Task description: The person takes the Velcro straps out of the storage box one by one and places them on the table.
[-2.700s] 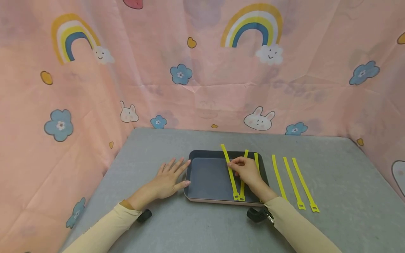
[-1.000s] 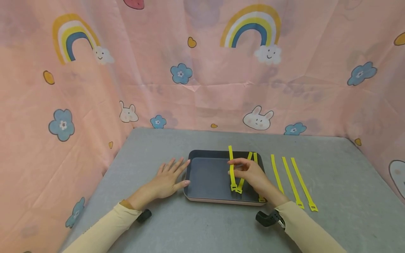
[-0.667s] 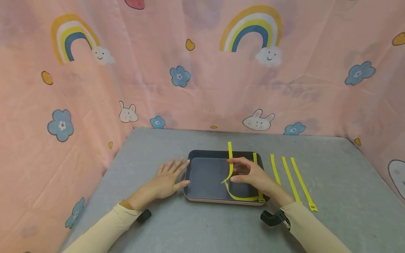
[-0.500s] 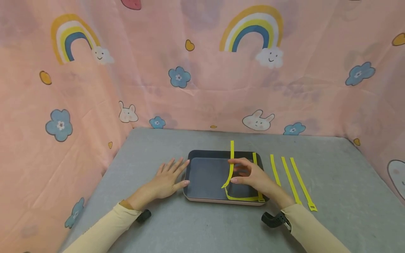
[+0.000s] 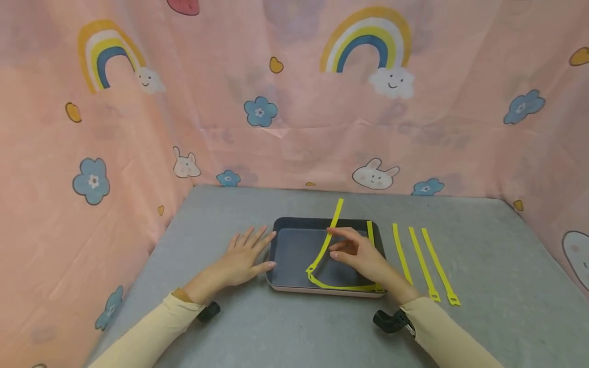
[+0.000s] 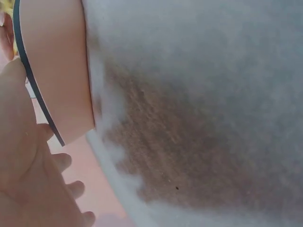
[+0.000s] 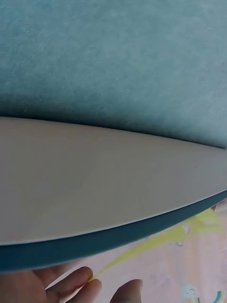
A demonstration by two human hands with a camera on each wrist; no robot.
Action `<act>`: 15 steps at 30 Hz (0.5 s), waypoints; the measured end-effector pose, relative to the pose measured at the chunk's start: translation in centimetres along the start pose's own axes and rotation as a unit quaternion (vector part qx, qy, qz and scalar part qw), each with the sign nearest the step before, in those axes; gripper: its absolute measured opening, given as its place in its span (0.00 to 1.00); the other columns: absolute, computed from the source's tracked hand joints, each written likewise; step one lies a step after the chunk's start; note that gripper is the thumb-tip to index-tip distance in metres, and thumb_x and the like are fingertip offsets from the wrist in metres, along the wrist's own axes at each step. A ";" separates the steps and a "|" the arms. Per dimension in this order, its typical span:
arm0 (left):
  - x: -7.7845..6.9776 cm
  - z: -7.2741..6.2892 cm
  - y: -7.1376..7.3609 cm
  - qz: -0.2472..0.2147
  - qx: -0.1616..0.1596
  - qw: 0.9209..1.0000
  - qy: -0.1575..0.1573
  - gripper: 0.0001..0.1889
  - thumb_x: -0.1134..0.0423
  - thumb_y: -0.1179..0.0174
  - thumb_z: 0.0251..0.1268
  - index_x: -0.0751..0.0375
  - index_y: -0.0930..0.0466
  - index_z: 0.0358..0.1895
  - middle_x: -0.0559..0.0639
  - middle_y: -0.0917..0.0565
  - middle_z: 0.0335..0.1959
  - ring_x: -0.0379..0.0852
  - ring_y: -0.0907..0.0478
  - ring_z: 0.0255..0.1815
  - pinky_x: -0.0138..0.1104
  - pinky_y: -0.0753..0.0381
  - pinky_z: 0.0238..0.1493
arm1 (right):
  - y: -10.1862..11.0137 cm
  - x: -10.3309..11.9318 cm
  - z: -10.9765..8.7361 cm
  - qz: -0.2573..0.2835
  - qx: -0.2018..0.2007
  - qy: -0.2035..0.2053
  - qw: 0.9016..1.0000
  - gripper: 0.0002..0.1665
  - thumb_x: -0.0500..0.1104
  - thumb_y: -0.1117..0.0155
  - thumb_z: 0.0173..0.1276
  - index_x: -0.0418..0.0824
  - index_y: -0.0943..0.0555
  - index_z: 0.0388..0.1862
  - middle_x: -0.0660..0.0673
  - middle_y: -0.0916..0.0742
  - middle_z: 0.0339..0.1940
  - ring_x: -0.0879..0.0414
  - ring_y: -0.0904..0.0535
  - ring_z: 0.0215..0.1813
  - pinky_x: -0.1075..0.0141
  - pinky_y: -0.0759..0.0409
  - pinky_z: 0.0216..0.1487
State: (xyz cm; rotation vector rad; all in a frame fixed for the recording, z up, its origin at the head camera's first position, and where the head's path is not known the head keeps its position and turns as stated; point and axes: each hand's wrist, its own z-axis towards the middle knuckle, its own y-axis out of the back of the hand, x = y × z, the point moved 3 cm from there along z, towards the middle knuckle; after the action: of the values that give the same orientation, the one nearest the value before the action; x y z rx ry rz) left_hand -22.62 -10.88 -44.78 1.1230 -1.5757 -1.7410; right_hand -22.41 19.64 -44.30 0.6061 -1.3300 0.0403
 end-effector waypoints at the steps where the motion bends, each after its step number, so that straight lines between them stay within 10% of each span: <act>1: -0.1 0.0 0.1 0.004 -0.006 1.000 -0.007 0.39 0.38 0.52 0.74 0.48 0.51 0.81 0.57 0.52 0.82 0.67 0.56 0.82 0.68 0.55 0.74 | -0.1 0.1 0.0 0.003 0.001 0.001 1.000 0.35 0.43 0.33 0.69 0.43 0.32 0.74 0.39 0.27 0.69 0.47 0.18 0.57 0.71 0.18 0.51; 15: -3.5 0.2 0.1 0.042 -0.090 0.983 -0.157 0.17 0.46 0.44 0.73 0.41 0.18 0.60 0.47 0.24 0.66 0.50 0.30 0.69 0.51 0.34 0.70 | -0.7 -0.2 -0.2 0.007 -0.003 -0.019 1.000 0.36 0.44 0.35 0.70 0.43 0.33 0.75 0.40 0.27 0.70 0.53 0.17 0.55 0.72 0.19 0.51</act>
State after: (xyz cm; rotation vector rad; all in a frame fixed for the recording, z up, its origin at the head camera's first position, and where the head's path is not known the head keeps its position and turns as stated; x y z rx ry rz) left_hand -21.01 -7.85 -43.86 0.7115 -1.5770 -2.0312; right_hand -22.04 19.17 -44.74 0.5949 -1.3707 0.0357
